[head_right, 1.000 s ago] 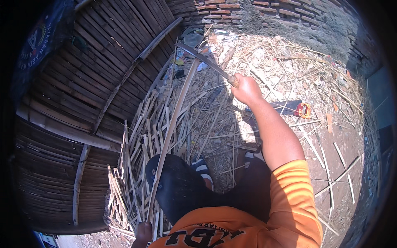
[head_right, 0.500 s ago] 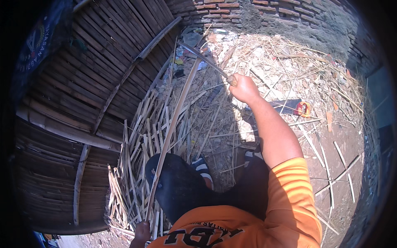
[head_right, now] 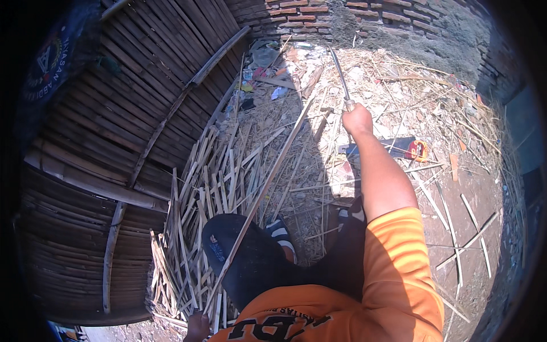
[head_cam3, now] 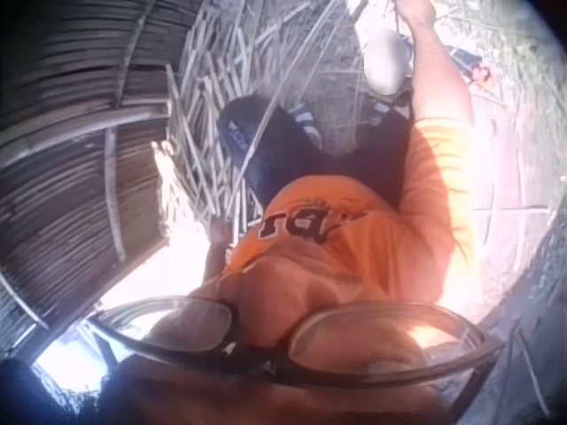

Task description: The person uses a machete and a hammer to split and thin strips of bamboo. They hold the bamboo strip in one hand and strike the back of the machete with a hammer to drive the blade through the wood while sitting in a workspace covered in bamboo debris.

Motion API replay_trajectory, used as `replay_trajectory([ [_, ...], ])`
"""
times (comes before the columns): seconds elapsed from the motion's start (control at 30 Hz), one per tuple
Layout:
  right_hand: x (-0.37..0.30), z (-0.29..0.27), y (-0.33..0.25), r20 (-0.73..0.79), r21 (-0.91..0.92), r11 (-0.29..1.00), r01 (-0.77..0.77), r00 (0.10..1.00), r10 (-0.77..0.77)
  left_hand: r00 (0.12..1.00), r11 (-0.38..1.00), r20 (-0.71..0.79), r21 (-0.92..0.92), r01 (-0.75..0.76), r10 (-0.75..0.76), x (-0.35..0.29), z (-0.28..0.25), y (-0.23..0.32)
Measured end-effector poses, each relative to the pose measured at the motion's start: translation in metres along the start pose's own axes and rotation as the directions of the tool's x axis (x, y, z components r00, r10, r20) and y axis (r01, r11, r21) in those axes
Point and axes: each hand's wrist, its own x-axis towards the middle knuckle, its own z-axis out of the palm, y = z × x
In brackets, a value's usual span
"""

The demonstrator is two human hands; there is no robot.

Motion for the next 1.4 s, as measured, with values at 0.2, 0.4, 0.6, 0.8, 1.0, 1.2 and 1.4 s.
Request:
replay_trajectory([
  [0.2,0.027,0.004,0.043,0.024,0.410,0.912,-0.010,1.000,0.000,0.949,0.853,-0.101,0.475,-0.217,0.298,-0.024,0.061,-0.104],
  [0.4,-0.023,-0.037,-0.012,0.138,0.392,0.836,0.383,0.875,-0.465,1.000,0.977,0.028,-0.213,-0.006,0.012,0.033,0.018,0.043],
  [0.6,-0.130,-0.032,-0.088,0.449,0.161,0.411,0.897,0.305,-0.840,0.944,0.775,0.291,-0.556,0.301,-0.157,0.068,0.016,0.088],
  [0.8,-0.122,0.001,-0.079,0.544,0.067,0.509,0.858,0.397,-0.740,0.979,0.866,0.182,-0.471,0.166,-0.089,0.076,0.017,0.097],
  [1.0,-0.110,-0.013,-0.081,0.463,0.086,0.590,0.803,0.492,-0.737,0.963,0.836,0.171,-0.479,0.268,-0.210,0.071,0.020,0.092],
  [1.2,-0.127,-0.010,-0.091,0.480,0.139,0.346,0.928,0.242,-0.843,0.998,0.922,0.037,-0.380,0.068,-0.059,0.073,0.031,0.085],
  [1.4,-0.093,0.008,-0.070,0.336,0.127,0.650,0.749,0.584,-0.739,0.772,0.410,0.596,-0.661,0.628,-0.221,0.077,0.018,0.065],
])
